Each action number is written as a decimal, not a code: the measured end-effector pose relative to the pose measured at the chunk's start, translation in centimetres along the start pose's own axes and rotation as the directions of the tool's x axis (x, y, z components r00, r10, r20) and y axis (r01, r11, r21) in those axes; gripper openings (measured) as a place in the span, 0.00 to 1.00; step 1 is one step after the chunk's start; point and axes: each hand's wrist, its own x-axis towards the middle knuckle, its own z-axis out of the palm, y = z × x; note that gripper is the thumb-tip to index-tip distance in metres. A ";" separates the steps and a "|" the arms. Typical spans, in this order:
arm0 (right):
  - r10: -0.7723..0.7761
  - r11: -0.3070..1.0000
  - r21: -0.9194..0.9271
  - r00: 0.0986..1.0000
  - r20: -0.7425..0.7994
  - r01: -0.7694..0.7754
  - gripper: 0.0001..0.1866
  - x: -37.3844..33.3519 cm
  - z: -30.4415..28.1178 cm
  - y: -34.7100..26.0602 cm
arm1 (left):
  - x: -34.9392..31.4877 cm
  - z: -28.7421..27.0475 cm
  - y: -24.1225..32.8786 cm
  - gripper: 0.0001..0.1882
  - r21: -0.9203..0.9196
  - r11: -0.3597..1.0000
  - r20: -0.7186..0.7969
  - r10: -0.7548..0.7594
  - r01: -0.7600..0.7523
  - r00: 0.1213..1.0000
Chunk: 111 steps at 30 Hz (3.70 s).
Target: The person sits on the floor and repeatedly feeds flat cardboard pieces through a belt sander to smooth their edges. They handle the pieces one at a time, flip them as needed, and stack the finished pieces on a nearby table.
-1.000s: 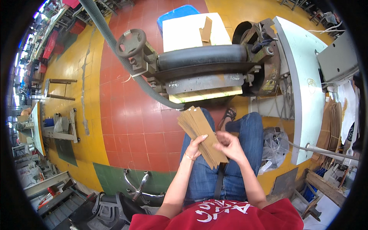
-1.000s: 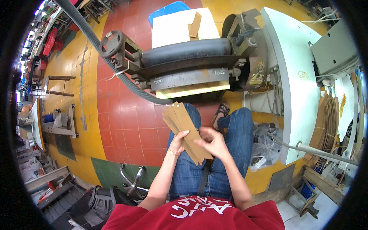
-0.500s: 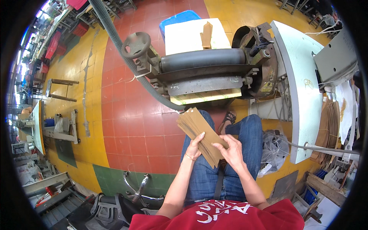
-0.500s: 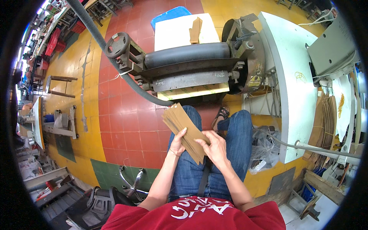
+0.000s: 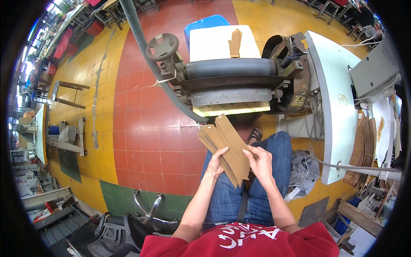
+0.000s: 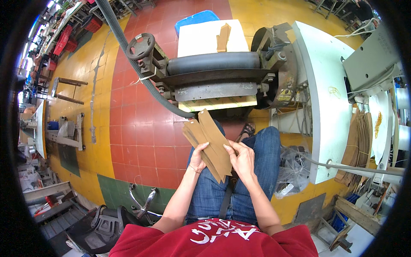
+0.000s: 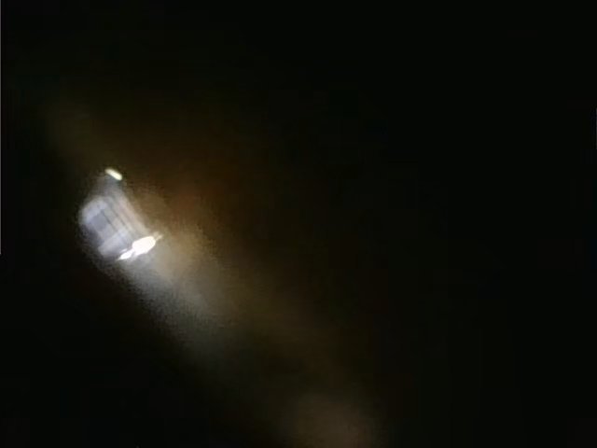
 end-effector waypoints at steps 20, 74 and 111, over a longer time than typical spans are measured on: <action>0.125 0.835 0.550 0.981 -0.152 -0.021 0.18 11.9 2.0 3.3 | -0.3 0.4 0.6 0.26 -0.074 0.997 0.151 0.032 -0.021 0.988; -0.312 0.936 0.121 0.937 -0.159 0.332 0.09 1.8 0.4 1.5 | 0.3 0.5 0.1 0.25 -0.020 0.995 0.144 0.102 -0.100 0.984; -0.232 0.972 0.031 0.971 0.049 0.231 0.17 0.9 -0.1 1.8 | 0.1 0.2 -0.3 0.23 -0.006 0.997 -0.003 0.082 -0.082 0.997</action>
